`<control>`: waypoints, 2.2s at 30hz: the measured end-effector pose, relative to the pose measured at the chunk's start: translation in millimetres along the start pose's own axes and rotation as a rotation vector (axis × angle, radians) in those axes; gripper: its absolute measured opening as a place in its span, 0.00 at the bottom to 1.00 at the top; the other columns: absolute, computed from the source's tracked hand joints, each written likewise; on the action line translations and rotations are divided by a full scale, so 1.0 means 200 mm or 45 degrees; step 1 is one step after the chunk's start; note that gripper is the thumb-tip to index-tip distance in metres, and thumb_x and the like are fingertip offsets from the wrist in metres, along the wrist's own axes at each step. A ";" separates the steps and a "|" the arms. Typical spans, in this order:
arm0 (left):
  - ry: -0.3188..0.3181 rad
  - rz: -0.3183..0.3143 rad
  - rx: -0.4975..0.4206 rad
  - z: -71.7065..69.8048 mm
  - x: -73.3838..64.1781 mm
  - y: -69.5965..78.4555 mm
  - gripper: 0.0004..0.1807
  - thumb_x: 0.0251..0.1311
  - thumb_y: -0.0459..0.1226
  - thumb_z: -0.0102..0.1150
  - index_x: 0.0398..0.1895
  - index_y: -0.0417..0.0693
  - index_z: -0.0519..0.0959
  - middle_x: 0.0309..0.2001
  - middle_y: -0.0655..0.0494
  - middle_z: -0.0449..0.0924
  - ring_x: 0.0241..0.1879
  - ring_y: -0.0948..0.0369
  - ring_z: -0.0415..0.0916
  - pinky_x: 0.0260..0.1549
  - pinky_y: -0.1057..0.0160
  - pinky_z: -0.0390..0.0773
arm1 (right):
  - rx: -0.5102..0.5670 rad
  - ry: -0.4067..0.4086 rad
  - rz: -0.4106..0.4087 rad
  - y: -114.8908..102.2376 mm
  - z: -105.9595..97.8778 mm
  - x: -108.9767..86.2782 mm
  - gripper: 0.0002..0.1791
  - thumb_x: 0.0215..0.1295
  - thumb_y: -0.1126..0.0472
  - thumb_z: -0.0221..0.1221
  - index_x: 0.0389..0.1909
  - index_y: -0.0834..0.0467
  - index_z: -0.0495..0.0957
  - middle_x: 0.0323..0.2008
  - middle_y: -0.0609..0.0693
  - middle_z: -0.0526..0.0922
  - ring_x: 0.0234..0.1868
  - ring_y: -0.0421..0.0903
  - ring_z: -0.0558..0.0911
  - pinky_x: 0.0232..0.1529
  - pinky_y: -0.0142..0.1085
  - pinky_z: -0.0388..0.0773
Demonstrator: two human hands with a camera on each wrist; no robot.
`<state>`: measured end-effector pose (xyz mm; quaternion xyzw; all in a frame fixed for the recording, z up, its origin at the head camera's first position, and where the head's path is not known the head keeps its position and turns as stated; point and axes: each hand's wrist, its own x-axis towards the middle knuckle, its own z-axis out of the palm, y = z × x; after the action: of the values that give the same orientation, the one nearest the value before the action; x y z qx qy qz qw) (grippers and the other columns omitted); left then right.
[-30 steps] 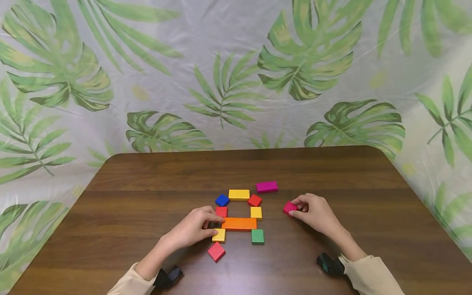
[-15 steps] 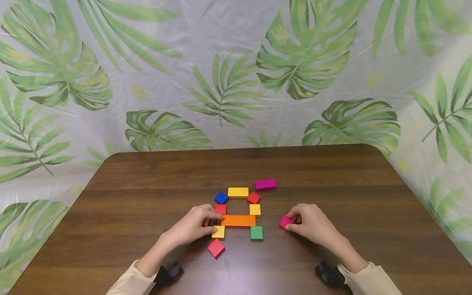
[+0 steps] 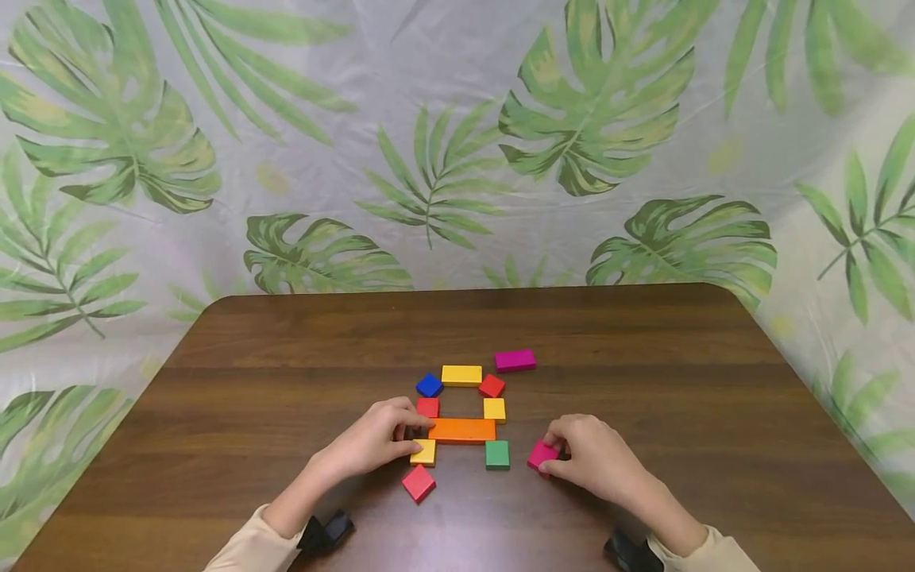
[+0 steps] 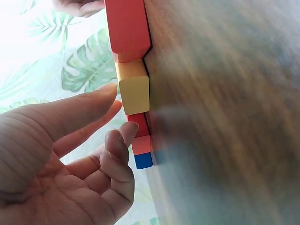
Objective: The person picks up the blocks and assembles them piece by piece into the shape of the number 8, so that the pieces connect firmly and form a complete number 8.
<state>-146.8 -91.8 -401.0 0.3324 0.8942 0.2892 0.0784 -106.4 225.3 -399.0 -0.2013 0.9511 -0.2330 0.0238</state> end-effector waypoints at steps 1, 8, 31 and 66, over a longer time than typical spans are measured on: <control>-0.001 0.001 0.000 0.00 0.00 0.00 0.16 0.54 0.33 0.63 0.48 0.42 0.82 0.30 0.50 0.75 0.24 0.67 0.63 0.24 0.75 0.66 | -0.009 -0.002 -0.004 -0.01 0.00 -0.01 0.09 0.46 0.54 0.70 0.26 0.48 0.79 0.23 0.36 0.76 0.24 0.29 0.67 0.24 0.24 0.66; 0.001 0.002 0.003 0.00 0.00 0.00 0.16 0.53 0.32 0.64 0.47 0.43 0.82 0.30 0.51 0.75 0.25 0.65 0.65 0.24 0.75 0.66 | -0.048 -0.017 -0.088 -0.07 0.02 -0.05 0.11 0.44 0.52 0.71 0.23 0.45 0.78 0.23 0.34 0.74 0.25 0.29 0.65 0.24 0.24 0.64; -0.035 -0.039 0.013 -0.01 0.01 0.00 0.17 0.55 0.33 0.63 0.50 0.44 0.81 0.33 0.51 0.75 0.24 0.67 0.63 0.24 0.74 0.67 | -0.049 0.209 -0.236 -0.19 0.17 -0.05 0.12 0.44 0.46 0.71 0.26 0.47 0.82 0.23 0.34 0.77 0.23 0.27 0.66 0.24 0.22 0.65; -0.022 -0.028 0.029 -0.02 0.01 0.00 0.17 0.54 0.33 0.64 0.49 0.44 0.81 0.32 0.51 0.74 0.24 0.67 0.64 0.24 0.74 0.66 | -0.261 0.274 -0.128 -0.25 0.18 -0.05 0.14 0.38 0.48 0.73 0.17 0.45 0.76 0.15 0.32 0.68 0.21 0.27 0.61 0.21 0.23 0.60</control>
<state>-150.6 -92.4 -397.6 0.3260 0.9003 0.2754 0.0854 -72.5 172.8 -408.1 -0.2241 0.9556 -0.1559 -0.1106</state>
